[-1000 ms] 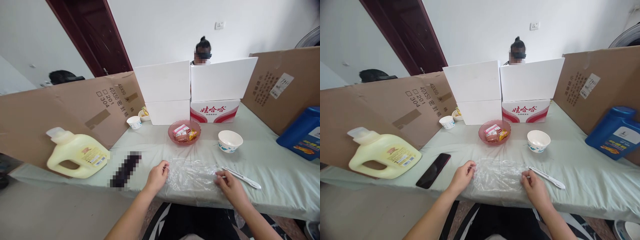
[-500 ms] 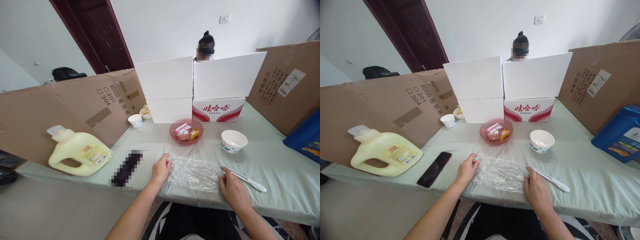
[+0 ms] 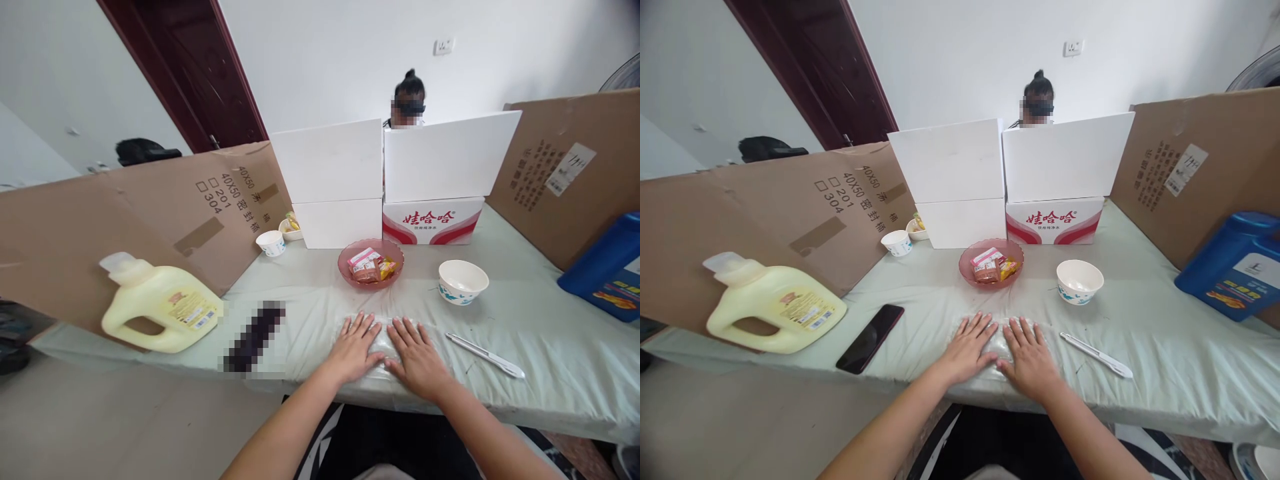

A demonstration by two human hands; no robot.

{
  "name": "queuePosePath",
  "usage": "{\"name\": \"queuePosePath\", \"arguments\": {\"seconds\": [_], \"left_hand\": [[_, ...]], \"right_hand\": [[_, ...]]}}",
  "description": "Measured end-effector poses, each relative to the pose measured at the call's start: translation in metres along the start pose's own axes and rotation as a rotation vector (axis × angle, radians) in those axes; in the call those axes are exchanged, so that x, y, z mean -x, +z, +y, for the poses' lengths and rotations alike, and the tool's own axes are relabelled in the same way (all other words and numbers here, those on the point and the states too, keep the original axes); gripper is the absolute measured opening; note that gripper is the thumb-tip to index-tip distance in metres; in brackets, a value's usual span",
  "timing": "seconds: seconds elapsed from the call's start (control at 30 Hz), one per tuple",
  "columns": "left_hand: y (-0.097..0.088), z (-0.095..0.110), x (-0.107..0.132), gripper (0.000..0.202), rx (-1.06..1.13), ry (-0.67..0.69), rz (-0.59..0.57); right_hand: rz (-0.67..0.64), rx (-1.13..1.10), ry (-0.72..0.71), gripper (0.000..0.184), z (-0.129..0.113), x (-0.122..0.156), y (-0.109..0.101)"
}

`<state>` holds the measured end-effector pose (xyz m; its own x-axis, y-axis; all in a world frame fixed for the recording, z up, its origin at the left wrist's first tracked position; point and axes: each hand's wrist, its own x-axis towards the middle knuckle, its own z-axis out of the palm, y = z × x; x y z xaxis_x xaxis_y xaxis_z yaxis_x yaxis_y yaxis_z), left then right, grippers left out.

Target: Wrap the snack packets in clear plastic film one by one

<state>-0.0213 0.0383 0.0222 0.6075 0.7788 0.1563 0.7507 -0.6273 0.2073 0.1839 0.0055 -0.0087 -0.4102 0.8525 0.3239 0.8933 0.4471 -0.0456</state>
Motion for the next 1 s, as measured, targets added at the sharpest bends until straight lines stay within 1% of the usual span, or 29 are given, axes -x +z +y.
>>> {"name": "queuePosePath", "arguments": {"seconds": [0.03, 0.07, 0.1, 0.17, 0.27, 0.33, 0.37, 0.43, 0.53, 0.6, 0.7, 0.77, 0.83, 0.9, 1.0], "left_hand": [[0.004, -0.004, 0.003, 0.063, -0.017, -0.016, -0.054], [0.007, -0.01, 0.008, 0.067, -0.032, -0.042, -0.085], [0.007, -0.019, 0.014, 0.068, -0.045, -0.071, -0.1], [0.004, -0.039, 0.029, 0.067, -0.07, -0.136, -0.098], [-0.008, -0.067, 0.052, 0.063, -0.101, -0.244, -0.053], [-0.016, -0.077, 0.067, 0.057, -0.101, -0.263, 0.026], [-0.02, -0.078, 0.073, 0.053, -0.089, -0.238, 0.074], [-0.025, -0.072, 0.085, 0.046, -0.04, -0.121, 0.142], [-0.024, -0.052, 0.096, 0.039, 0.053, 0.071, 0.129], [-0.021, -0.04, 0.099, 0.033, 0.096, 0.118, 0.125], [-0.018, -0.031, 0.101, 0.019, 0.153, 0.124, 0.153], [-0.02, -0.029, 0.101, 0.018, 0.203, 0.128, 0.155], [-0.025, -0.029, 0.1, 0.02, 0.272, 0.111, 0.141], [-0.031, -0.029, 0.095, 0.018, 0.347, 0.035, 0.125], [-0.037, -0.03, 0.077, 0.018, 0.375, -0.146, 0.105]], "right_hand": [[-0.03, 0.003, 0.029, 0.069, 0.002, 0.002, 0.008], [-0.042, 0.008, 0.065, 0.072, 0.006, 0.005, 0.014], [-0.041, 0.015, 0.097, 0.073, 0.011, 0.011, 0.019], [-0.011, 0.026, 0.136, 0.075, 0.022, 0.024, 0.021], [0.05, 0.043, 0.164, 0.077, 0.038, 0.046, 0.011], [0.076, 0.032, 0.123, 0.076, 0.045, 0.059, 0.0], [0.08, 0.013, 0.082, 0.075, 0.047, 0.065, -0.006], [0.082, -0.042, -0.004, 0.072, 0.05, 0.078, -0.016], [0.102, -0.117, -0.067, 0.055, 0.051, 0.094, -0.023], [0.121, -0.153, -0.07, 0.041, 0.051, 0.103, -0.025], [0.12, -0.216, -0.048, 0.023, 0.048, 0.112, -0.031], [0.114, -0.266, -0.036, 0.016, 0.046, 0.114, -0.037], [0.115, -0.316, -0.018, 0.014, 0.044, 0.115, -0.043], [0.121, -0.359, 0.019, 0.016, 0.044, 0.112, -0.047], [0.142, -0.387, 0.142, 0.021, 0.046, 0.101, -0.045]]}}
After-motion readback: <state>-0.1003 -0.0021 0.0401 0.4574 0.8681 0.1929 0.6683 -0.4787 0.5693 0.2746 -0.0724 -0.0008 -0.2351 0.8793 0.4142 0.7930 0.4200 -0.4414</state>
